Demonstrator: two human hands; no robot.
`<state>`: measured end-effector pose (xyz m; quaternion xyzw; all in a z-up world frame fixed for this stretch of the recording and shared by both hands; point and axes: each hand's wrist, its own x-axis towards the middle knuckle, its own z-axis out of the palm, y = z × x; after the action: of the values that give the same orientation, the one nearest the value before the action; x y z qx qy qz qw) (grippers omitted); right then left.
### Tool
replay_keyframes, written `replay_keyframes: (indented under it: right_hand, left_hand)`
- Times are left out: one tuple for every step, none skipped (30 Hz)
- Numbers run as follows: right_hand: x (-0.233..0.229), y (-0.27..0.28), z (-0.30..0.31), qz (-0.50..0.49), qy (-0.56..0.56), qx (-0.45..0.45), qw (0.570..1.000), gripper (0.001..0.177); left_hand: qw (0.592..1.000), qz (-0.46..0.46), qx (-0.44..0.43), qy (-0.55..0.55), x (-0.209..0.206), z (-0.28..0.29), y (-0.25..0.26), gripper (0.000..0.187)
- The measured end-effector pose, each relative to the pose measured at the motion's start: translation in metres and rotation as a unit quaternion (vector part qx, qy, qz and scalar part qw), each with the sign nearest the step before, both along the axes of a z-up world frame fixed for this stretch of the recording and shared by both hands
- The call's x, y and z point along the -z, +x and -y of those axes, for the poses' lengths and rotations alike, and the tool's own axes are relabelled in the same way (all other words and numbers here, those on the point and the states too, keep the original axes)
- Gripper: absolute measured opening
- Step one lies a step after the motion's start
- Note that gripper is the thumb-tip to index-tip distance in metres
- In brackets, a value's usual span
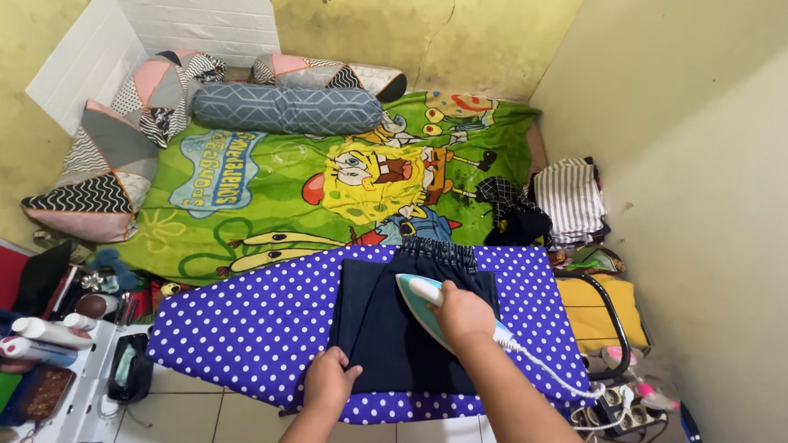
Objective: Iron and fold a pair of dark blue trousers on an ironing board.
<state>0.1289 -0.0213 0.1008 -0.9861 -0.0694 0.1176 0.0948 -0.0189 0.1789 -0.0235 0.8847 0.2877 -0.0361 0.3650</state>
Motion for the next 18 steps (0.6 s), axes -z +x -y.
replay_keyframes:
  right_hand:
    - [-0.001,0.0,-0.001,0.0,0.0,0.001,1.0,0.038]
    - [-0.002,0.001,-0.001,-0.003,-0.003,0.002,1.0,0.038]
    - [-0.005,0.003,-0.001,-0.007,-0.008,0.001,1.0,0.038]
    - [-0.008,0.005,-0.001,-0.008,-0.009,0.002,1.0,0.038]
    - [-0.011,0.007,-0.001,-0.019,-0.003,0.002,1.0,0.039]
    - [-0.015,0.009,0.0,-0.03,0.003,0.003,1.0,0.04]
    - [-0.016,0.01,-0.001,-0.031,0.003,0.003,1.0,0.04]
    - [-0.017,0.01,-0.001,-0.043,-0.003,-0.026,0.999,0.041]
    - [-0.018,0.011,-0.001,-0.055,-0.008,-0.055,0.997,0.041]
    - [-0.02,0.009,-0.005,-0.055,-0.008,-0.055,0.997,0.041]
    - [-0.022,0.008,-0.009,-0.059,-0.009,-0.087,0.994,0.039]
    - [-0.024,0.008,-0.014,-0.064,-0.011,-0.119,0.991,0.037]
    - [-0.023,0.008,-0.019,-0.064,-0.01,-0.12,0.991,0.037]
    - [-0.022,0.008,-0.024,-0.067,-0.01,-0.125,0.99,0.037]
    - [-0.021,0.008,-0.028,-0.069,-0.01,-0.129,0.989,0.037]
    - [-0.017,0.008,-0.035,-0.069,-0.009,-0.128,0.989,0.037]
    - [-0.013,0.009,-0.041,-0.059,0.001,-0.107,0.993,0.037]
    - [-0.009,0.01,-0.047,-0.05,0.011,-0.085,0.995,0.037]
  left_hand:
    - [1.0,0.0,0.001,0.0,0.003,-0.001,-0.001,0.031]
    - [1.0,0.016,-0.003,-0.006,0.007,-0.002,0.0,0.031]
    - [0.999,0.03,-0.007,-0.015,0.009,-0.002,-0.001,0.03]
    - [0.999,0.029,-0.007,-0.016,0.015,-0.006,0.001,0.03]
    - [0.999,0.025,-0.002,-0.036,0.021,-0.009,0.002,0.028]
    - [0.998,0.021,0.003,-0.056,0.028,-0.011,0.002,0.027]
    - [0.998,0.021,0.002,-0.056,0.026,-0.013,0.001,0.027]
    - [0.997,0.013,-0.001,-0.077,0.024,-0.015,0.0,0.023]
    - [0.995,0.007,-0.005,-0.097,0.023,-0.017,-0.002,0.02]
    - [0.995,0.007,-0.005,-0.097,0.028,-0.018,-0.002,0.02]
    - [0.995,0.017,0.003,-0.097,0.033,-0.019,-0.002,0.021]
    - [0.995,0.028,0.011,-0.098,0.038,-0.021,-0.001,0.022]
    - [0.995,0.028,0.011,-0.097,0.038,-0.021,-0.002,0.022]
    - [0.995,0.023,0.018,-0.092,0.039,-0.02,-0.003,0.022]
    - [0.996,0.018,0.026,-0.087,0.039,-0.02,-0.002,0.022]
    - [0.996,0.019,0.027,-0.086,0.038,-0.02,-0.003,0.022]
    - [0.996,0.02,0.028,-0.079,0.038,-0.02,-0.003,0.022]
    - [0.997,0.022,0.03,-0.071,0.037,-0.02,-0.003,0.022]
